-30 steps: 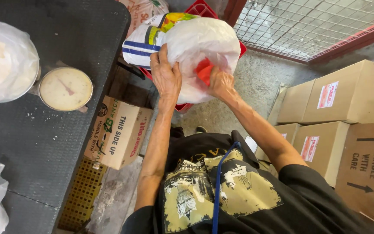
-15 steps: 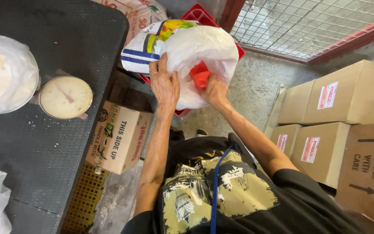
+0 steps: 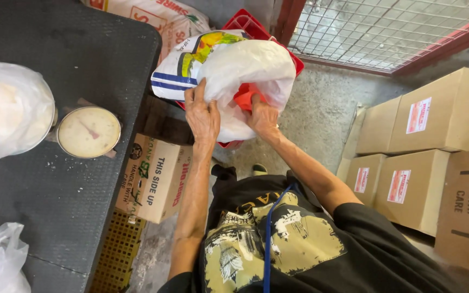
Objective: Scooping white powder from a large sack into smaller plastic bags.
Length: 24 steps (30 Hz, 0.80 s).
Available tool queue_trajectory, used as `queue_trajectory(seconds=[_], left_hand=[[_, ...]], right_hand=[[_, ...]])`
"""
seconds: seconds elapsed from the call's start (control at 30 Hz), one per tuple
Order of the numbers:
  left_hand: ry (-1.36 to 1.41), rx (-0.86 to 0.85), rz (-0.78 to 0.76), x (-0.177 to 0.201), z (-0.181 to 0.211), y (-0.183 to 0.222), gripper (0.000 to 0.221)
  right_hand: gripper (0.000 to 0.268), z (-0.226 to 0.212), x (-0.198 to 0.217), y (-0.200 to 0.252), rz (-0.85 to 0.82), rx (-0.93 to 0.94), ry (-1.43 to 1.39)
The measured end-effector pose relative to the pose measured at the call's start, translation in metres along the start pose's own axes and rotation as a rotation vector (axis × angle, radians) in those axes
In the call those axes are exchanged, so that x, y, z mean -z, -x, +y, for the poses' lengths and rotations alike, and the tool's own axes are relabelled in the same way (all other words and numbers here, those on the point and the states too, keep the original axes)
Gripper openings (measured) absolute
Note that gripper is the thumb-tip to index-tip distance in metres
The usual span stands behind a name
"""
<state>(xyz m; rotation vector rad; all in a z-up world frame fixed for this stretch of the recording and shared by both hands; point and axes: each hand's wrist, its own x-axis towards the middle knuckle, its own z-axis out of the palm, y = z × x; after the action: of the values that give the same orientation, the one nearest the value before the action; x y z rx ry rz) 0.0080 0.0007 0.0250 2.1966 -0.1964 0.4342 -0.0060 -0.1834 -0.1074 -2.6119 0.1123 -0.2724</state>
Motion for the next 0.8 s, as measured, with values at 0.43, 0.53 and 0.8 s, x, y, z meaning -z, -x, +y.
queue_trajectory(seconds=[0.43, 0.53, 0.8], left_hand=[[-0.017, 0.081, 0.035, 0.008, -0.014, 0.011, 0.057], [-0.004, 0.159, 0.052, 0.001, -0.027, 0.023, 0.058], [0.038, 0.192, 0.050, 0.006, -0.051, 0.032, 0.051]], right_hand=[[0.032, 0.055, 0.036, 0.002, -0.179, 0.311, 0.071], [0.028, 0.036, 0.050, -0.016, -0.180, 0.669, 0.230], [0.016, 0.016, 0.058, -0.049, -0.154, 0.862, 0.383]])
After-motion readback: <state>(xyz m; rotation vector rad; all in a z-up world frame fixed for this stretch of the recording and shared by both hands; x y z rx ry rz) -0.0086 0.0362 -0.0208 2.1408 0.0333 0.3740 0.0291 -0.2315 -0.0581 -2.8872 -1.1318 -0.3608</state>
